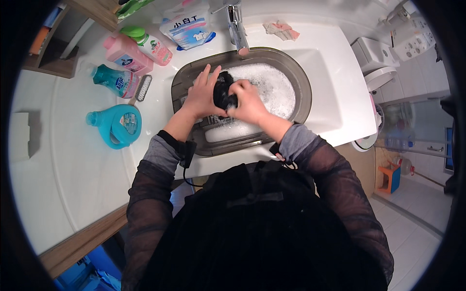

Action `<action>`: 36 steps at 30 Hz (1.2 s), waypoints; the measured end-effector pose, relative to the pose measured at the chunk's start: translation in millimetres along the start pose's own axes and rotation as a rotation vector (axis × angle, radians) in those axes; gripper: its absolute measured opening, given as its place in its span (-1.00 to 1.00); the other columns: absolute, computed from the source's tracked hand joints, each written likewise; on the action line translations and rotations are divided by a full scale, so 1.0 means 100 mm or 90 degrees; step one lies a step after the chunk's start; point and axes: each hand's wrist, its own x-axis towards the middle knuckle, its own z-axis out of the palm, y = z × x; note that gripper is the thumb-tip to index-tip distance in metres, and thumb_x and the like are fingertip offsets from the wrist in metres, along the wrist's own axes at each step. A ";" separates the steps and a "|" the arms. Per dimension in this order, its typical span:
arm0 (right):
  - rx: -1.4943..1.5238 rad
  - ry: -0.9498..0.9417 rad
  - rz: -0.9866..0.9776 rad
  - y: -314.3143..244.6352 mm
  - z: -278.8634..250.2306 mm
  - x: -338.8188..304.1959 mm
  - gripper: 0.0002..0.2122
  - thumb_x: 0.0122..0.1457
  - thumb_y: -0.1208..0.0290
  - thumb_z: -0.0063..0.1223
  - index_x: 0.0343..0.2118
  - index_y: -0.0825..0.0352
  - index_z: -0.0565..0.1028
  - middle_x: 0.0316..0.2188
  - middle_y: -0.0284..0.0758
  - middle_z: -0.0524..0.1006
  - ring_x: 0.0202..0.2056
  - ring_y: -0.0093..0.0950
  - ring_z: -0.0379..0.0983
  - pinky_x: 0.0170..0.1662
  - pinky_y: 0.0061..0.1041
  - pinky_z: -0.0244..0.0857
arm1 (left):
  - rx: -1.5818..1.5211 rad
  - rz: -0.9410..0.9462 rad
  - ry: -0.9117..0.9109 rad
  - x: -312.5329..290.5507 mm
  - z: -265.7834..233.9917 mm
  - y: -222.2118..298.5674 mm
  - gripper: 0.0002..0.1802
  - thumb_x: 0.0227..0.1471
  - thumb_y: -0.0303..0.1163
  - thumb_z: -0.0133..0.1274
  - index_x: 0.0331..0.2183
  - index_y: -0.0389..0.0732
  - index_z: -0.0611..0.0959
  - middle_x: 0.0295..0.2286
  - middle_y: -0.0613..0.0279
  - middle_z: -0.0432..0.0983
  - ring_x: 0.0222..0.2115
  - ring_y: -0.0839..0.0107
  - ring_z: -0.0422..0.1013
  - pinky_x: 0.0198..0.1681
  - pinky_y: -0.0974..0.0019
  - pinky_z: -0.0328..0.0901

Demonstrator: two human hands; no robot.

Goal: The person hand washes a dark garment in a sink filled with soapy water. They repeatedly rub, squeeze, and rinse the fabric, then wring it out and place it back in the sink.

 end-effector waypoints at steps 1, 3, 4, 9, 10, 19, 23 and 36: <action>-0.023 -0.001 -0.032 -0.06 0.01 -0.05 -0.51 -0.24 0.36 0.37 -0.16 0.22 0.43 0.05 -0.09 0.29 0.07 0.08 0.22 0.12 -0.10 0.27 | 0.025 -0.009 -0.027 -0.01 -0.01 -0.02 0.41 -0.62 -0.12 0.56 0.31 0.10 0.17 0.29 -0.03 -0.01 0.28 -0.11 0.02 0.22 -0.13 0.14; -0.061 0.000 -0.098 -0.15 0.01 -0.15 -0.48 -0.21 0.39 0.35 -0.11 0.27 0.38 0.06 -0.06 0.26 0.09 0.08 0.18 0.13 -0.07 0.26 | -0.025 0.069 -0.047 -0.04 0.02 -0.02 0.38 -0.63 -0.13 0.55 0.29 0.12 0.19 0.28 0.00 0.02 0.28 -0.10 0.02 0.19 -0.19 0.14; -0.071 -0.014 -0.072 -0.18 0.01 -0.18 -0.46 -0.20 0.39 0.34 -0.09 0.27 0.36 0.06 -0.05 0.26 0.09 0.08 0.18 0.13 -0.06 0.26 | -0.033 0.079 -0.078 -0.05 0.04 -0.01 0.37 -0.64 -0.13 0.54 0.29 0.13 0.21 0.27 0.01 0.03 0.28 -0.10 0.02 0.18 -0.22 0.15; -0.144 -0.018 -0.055 -0.20 0.06 -0.34 -0.38 -0.09 0.36 0.26 0.06 0.42 0.28 0.14 0.05 0.19 0.14 0.10 0.11 0.21 -0.05 0.12 | 0.126 0.033 0.011 -0.24 0.36 0.27 0.00 -0.43 -0.24 0.41 0.16 0.12 0.38 0.13 0.08 0.22 0.19 -0.02 0.12 0.09 -0.19 0.16; -0.163 -0.023 -0.060 -0.17 0.08 -0.36 -0.37 -0.08 0.36 0.24 0.07 0.45 0.27 0.16 0.06 0.18 0.14 0.11 0.10 0.22 -0.06 0.09 | 0.130 0.043 0.001 -0.21 0.38 0.29 -0.06 -0.39 -0.25 0.38 0.13 0.09 0.41 0.09 0.08 0.25 0.16 -0.03 0.14 0.06 -0.18 0.17; -0.047 0.012 0.144 0.28 0.25 -0.18 -0.45 -0.01 0.49 0.16 0.06 0.38 0.22 0.12 0.10 0.16 0.04 0.16 0.16 0.16 -0.03 0.12 | 0.074 0.115 -0.127 0.46 0.45 0.18 -0.34 -0.46 -0.21 0.43 -0.20 0.02 0.51 -0.25 0.25 0.36 -0.11 0.15 0.35 -0.18 0.04 0.38; 0.010 0.034 0.194 0.51 0.28 0.00 -0.49 -0.01 0.52 0.11 0.04 0.35 0.23 0.05 0.10 0.22 0.03 0.16 0.19 0.13 -0.02 0.13 | 0.067 0.105 -0.173 0.71 0.51 0.10 -0.26 -0.47 -0.09 0.46 -0.14 0.02 0.53 -0.22 0.23 0.43 -0.11 0.13 0.41 -0.11 0.06 0.40; 0.135 0.005 0.302 0.97 0.25 0.26 -0.52 0.03 0.43 0.07 0.04 0.31 0.25 -0.01 0.08 0.29 0.03 0.04 0.30 0.16 -0.22 0.22 | -0.005 0.027 -0.180 0.94 0.49 0.22 0.11 -0.62 -0.08 0.54 0.08 -0.15 0.46 -0.05 0.02 0.39 0.02 -0.04 0.34 0.04 0.07 0.30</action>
